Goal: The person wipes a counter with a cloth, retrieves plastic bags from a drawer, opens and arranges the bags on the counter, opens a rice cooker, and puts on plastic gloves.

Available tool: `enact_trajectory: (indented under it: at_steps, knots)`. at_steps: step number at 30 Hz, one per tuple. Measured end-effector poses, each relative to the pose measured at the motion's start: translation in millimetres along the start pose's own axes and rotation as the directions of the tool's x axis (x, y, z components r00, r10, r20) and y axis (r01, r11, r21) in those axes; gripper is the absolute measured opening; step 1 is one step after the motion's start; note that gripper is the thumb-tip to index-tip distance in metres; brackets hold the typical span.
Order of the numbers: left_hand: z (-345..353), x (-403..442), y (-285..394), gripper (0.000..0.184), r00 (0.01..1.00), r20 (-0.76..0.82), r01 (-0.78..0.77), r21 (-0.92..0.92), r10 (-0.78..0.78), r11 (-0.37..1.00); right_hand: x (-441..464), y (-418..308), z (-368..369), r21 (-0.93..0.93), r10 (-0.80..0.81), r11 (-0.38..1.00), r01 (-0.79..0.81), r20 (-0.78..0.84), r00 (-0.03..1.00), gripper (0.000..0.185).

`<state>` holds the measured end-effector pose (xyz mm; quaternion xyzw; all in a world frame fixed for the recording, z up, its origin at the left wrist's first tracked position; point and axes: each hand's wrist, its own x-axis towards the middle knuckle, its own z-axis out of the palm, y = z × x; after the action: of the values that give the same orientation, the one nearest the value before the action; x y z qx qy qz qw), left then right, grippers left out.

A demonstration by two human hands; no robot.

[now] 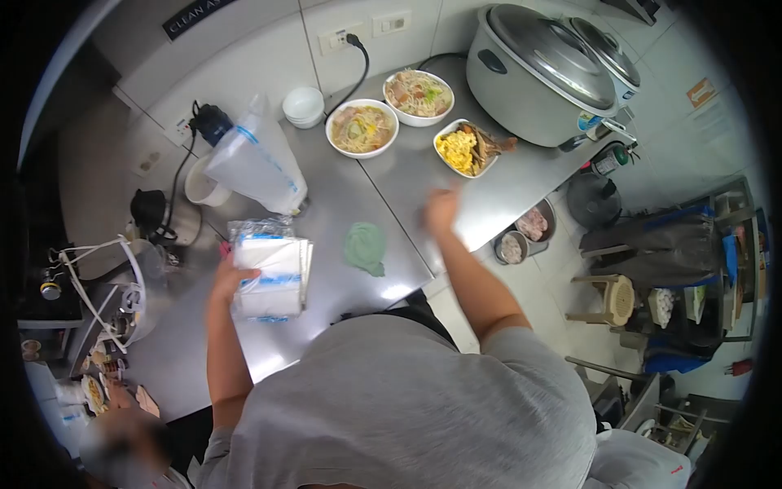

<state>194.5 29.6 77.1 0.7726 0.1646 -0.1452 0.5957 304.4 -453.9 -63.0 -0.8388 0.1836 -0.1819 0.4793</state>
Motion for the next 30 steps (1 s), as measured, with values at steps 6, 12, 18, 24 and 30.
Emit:
enact_trajectory:
  at_steps: [6, 12, 18, 24, 30]
  knots:
    - [30, 22, 10, 0.110, 0.958, -0.193, -0.006, 0.728, 0.213, 0.686, 85, -21, -71, 0.572, 0.578, 0.562, -0.598, 0.246, 0.778, 0.039]
    - [67, -32, 46, 0.084, 0.831, -0.251, -0.235, 0.651, 0.497, 0.722, 74, -31, -56, 0.598, 0.538, 0.629, -0.496, 0.126, 0.834, 0.022]
    - [106, -52, 54, 0.071, 0.854, -0.147, -0.371, 0.502, 0.499, 0.781, 29, -50, -54, 0.497, 0.600, 0.638, -0.588, 0.159, 0.784, 0.015]
    - [162, -40, 47, 0.061, 0.858, -0.125, -0.416, 0.400, 0.498, 0.817, 11, -101, -136, -0.055, 0.306, 0.889, -0.455, 0.810, 0.500, 0.022]
    - [268, -10, 95, 0.044, 0.874, -0.123, -0.426, 0.274, 0.471, 0.862, 219, -162, -294, -0.172, -0.538, 0.788, 0.591, 0.276, 0.797, 0.031]
